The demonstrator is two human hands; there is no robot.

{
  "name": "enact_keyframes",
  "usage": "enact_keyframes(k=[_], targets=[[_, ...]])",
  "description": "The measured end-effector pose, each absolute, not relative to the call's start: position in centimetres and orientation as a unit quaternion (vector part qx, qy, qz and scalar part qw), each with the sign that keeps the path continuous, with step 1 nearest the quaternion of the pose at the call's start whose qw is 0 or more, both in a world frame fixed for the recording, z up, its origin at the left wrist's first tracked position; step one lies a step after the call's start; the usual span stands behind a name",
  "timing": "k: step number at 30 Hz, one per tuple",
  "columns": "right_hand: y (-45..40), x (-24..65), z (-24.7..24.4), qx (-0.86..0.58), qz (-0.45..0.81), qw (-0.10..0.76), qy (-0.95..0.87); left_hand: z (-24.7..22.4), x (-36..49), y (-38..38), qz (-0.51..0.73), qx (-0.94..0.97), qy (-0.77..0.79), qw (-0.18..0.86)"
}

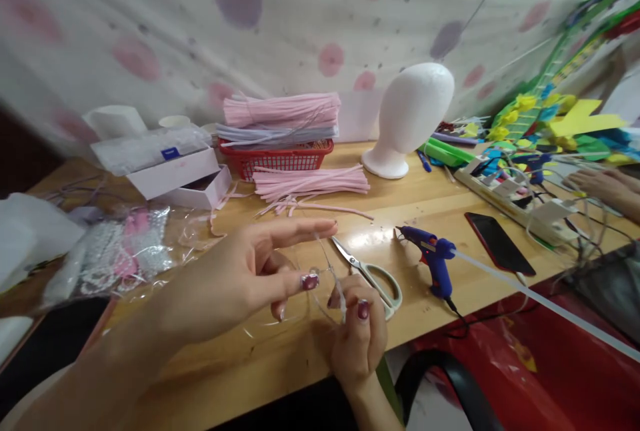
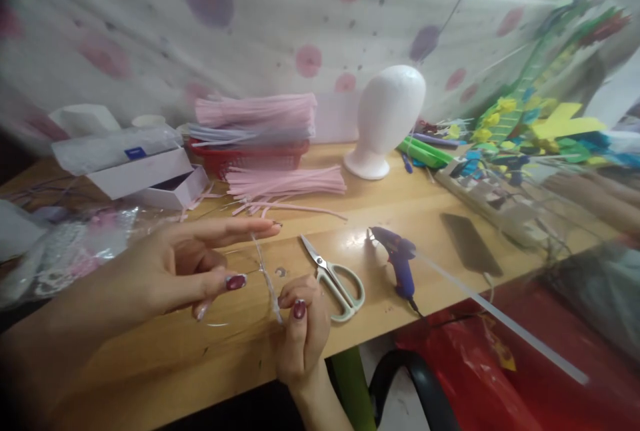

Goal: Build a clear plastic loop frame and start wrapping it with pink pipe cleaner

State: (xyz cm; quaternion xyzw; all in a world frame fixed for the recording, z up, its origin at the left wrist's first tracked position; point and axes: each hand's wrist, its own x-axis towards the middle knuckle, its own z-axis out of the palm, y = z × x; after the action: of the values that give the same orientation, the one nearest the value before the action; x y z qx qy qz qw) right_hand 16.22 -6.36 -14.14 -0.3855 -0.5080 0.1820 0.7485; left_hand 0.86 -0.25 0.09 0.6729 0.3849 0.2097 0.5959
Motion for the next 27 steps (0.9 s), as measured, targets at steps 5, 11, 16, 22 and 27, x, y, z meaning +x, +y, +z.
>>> enact_keyframes(k=[5,11,16,22,27], targets=[[-6.8,16.5,-14.1,-0.394,0.217,0.725,-0.521,0.5,0.6,-0.6,0.186,0.661,0.434,0.584],[-7.1,16.9,-14.0,-0.402,0.220,0.694,-0.555,0.8,0.7,-0.6,0.169,0.643,0.459,0.589],[-7.1,17.2,-13.8,-0.392,0.201,0.672,-0.596,0.2,0.6,-0.4,0.165,0.646,0.453,0.592],[-7.2,17.4,-13.8,-0.380,0.198,0.672,-0.604,-0.2,0.6,-0.4,0.165,0.640,0.469,0.585],[-7.1,17.4,-13.7,-0.368,0.202,0.671,-0.612,-0.3,0.4,-0.4,0.161,0.638,0.465,0.592]])
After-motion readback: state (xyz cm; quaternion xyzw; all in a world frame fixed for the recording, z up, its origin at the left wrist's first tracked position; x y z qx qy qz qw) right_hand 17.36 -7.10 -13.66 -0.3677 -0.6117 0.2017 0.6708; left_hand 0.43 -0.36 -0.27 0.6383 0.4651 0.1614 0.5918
